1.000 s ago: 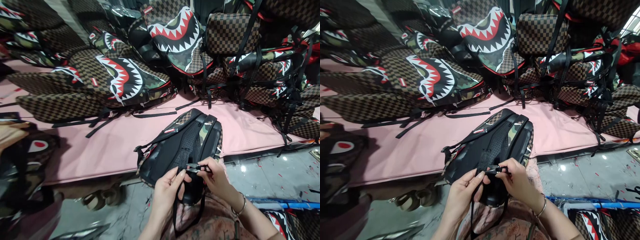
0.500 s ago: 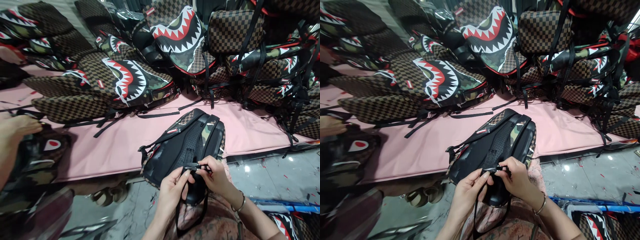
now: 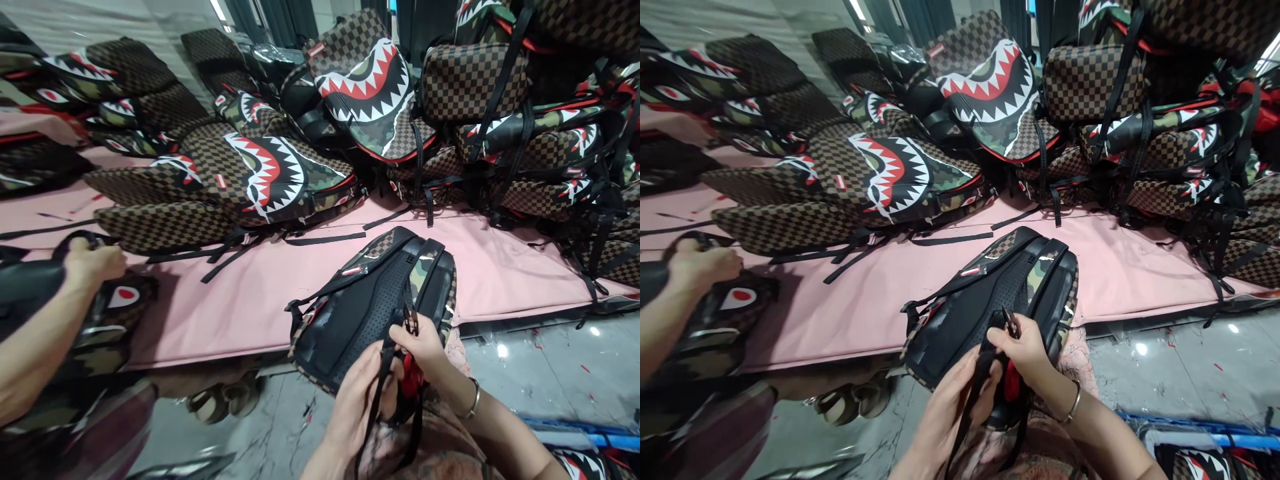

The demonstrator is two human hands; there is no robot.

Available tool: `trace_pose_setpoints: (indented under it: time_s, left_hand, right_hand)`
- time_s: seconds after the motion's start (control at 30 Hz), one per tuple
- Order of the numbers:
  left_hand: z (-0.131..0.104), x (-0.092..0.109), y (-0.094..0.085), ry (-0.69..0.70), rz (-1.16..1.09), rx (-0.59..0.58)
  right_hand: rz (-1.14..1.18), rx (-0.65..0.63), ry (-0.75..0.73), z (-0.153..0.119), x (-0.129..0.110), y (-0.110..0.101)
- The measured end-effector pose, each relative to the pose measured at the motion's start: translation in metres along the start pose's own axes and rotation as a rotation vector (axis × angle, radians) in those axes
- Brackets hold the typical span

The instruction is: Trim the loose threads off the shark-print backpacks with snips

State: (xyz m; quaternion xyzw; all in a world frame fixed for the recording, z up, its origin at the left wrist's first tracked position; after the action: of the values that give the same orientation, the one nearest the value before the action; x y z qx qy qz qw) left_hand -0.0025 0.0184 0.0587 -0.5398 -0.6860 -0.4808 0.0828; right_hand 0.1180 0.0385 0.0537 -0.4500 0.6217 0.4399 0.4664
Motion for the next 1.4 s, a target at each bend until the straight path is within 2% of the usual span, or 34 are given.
trace_pose_setpoints:
  time_s: [0.07, 0.17, 0.33, 0.4, 0.47, 0.63, 0.93, 1.0, 1.07, 1.13, 1.27, 1.33, 1.4]
  left_hand:
    - [-0.004, 0.005, -0.006, 0.173, 0.112, 0.219]
    - [-0.009, 0.011, -0.016, 0.224, 0.187, 0.389]
    - [-0.011, 0.019, -0.025, 0.229, 0.077, 0.493]
    - [-0.011, 0.021, -0.025, 0.234, 0.059, 0.504]
    - [-0.011, 0.02, -0.025, 0.234, 0.045, 0.504]
    - [-0.013, 0.017, -0.025, 0.229, 0.035, 0.465]
    - [-0.013, 0.014, -0.034, 0.276, 0.103, 0.487]
    - [-0.014, 0.014, -0.036, 0.273, 0.111, 0.474]
    - [-0.016, 0.018, -0.042, 0.276, 0.106, 0.43]
    - [-0.02, 0.027, -0.052, 0.33, 0.07, 0.311]
    - [-0.024, 0.051, -0.073, 0.443, -0.018, 0.058]
    - [-0.015, 0.052, -0.074, 0.398, 0.108, 0.002]
    - [0.0, 0.04, -0.065, 0.294, 0.378, -0.015]
  right_hand:
    - [-0.043, 0.017, -0.027, 0.003, -0.001, 0.005]
    - [-0.188, 0.014, -0.151, 0.003, -0.001, 0.008]
    - [-0.593, 0.213, -0.594, -0.007, -0.005, -0.003]
    - [-0.735, 0.187, -0.785, -0.012, -0.007, -0.007]
    - [-0.833, 0.11, -0.902, -0.016, -0.009, -0.009]
    - [-0.951, -0.044, -0.921, -0.017, -0.016, -0.008]
    - [-1.015, -0.116, -0.973, -0.015, -0.022, 0.003]
    - [-0.98, -0.147, -0.952, -0.015, -0.021, 0.005]
    - [-0.865, -0.168, -0.866, -0.015, -0.02, 0.005]
    - [-0.675, -0.085, -0.722, -0.012, -0.018, -0.003]
    - [-0.296, 0.223, -0.388, -0.01, 0.002, -0.044]
    - [-0.182, 0.262, -0.245, -0.016, 0.019, -0.068]
    - [-0.163, 0.273, -0.126, -0.029, 0.038, -0.088]
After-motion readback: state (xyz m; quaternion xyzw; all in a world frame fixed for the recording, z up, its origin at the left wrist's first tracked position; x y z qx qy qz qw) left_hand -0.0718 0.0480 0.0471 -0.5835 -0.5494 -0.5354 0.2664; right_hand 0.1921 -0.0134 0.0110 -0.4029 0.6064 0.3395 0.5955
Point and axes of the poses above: each hand's wrist, its own z-axis towards the middle knuckle, its own y-axis out of the palm, x = y × z, the point moved 2 cm from there along z, towards the middle knuckle, and after that the axes turned 7 degrees about x, right-handed, at the moved point
